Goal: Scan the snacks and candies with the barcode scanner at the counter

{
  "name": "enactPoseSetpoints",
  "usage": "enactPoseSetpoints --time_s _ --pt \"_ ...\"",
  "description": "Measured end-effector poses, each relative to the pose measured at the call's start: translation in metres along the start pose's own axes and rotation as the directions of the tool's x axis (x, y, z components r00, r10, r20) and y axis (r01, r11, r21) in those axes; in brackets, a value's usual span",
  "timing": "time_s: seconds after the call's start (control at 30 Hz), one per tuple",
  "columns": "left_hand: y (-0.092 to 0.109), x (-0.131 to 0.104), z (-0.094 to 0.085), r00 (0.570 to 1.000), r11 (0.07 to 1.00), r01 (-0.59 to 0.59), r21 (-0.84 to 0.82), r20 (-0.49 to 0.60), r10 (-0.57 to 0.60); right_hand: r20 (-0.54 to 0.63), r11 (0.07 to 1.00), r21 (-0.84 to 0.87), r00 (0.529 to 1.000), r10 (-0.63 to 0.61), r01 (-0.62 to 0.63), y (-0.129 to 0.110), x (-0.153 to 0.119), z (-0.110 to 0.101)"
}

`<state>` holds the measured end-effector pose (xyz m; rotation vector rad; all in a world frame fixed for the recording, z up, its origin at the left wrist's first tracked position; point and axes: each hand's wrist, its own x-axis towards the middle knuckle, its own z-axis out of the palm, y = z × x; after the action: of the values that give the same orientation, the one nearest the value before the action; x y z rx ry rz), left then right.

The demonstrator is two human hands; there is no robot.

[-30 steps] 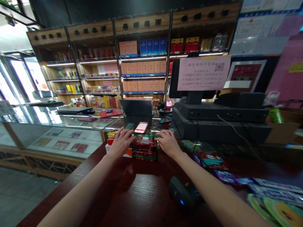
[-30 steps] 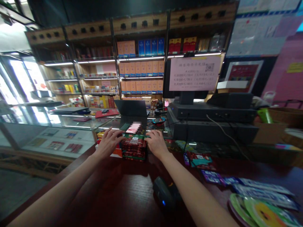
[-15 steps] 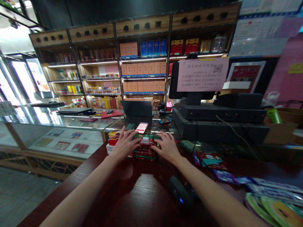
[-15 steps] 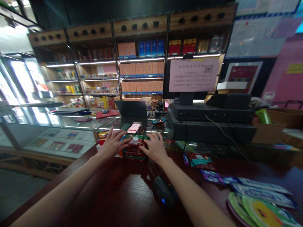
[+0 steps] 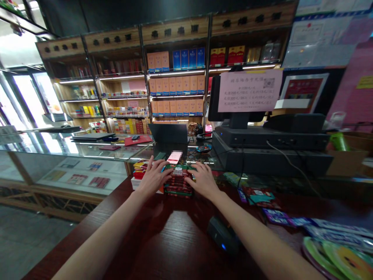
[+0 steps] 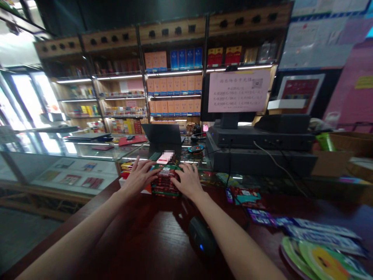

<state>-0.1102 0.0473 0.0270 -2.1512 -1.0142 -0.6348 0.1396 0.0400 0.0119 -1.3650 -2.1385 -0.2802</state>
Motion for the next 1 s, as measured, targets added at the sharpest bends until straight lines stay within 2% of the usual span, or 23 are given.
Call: enactPoseSetpoints --time_s 0.37,0.6,0.8,1.0 --pt "0.009 0.000 -0.007 1.000 1.000 0.015 -0.022 0.010 -0.014 0.028 0.999 0.041 0.999 0.031 -0.032 -0.003 -0.009 -0.004" --pt "0.017 0.006 -0.018 1.000 1.000 0.002 -0.031 0.019 -0.001 0.026 0.998 0.047 0.999 0.038 -0.039 0.005 -0.022 -0.014" --pt "0.035 0.018 -0.020 0.998 0.996 -0.057 -0.062 0.021 0.058 0.070 0.996 0.050 0.996 0.064 -0.067 0.022 -0.043 -0.030" --pt "0.062 0.038 -0.015 0.989 0.980 -0.148 -0.131 -0.001 0.149 0.066 0.995 0.017 0.993 0.101 -0.102 0.048 -0.069 -0.044"
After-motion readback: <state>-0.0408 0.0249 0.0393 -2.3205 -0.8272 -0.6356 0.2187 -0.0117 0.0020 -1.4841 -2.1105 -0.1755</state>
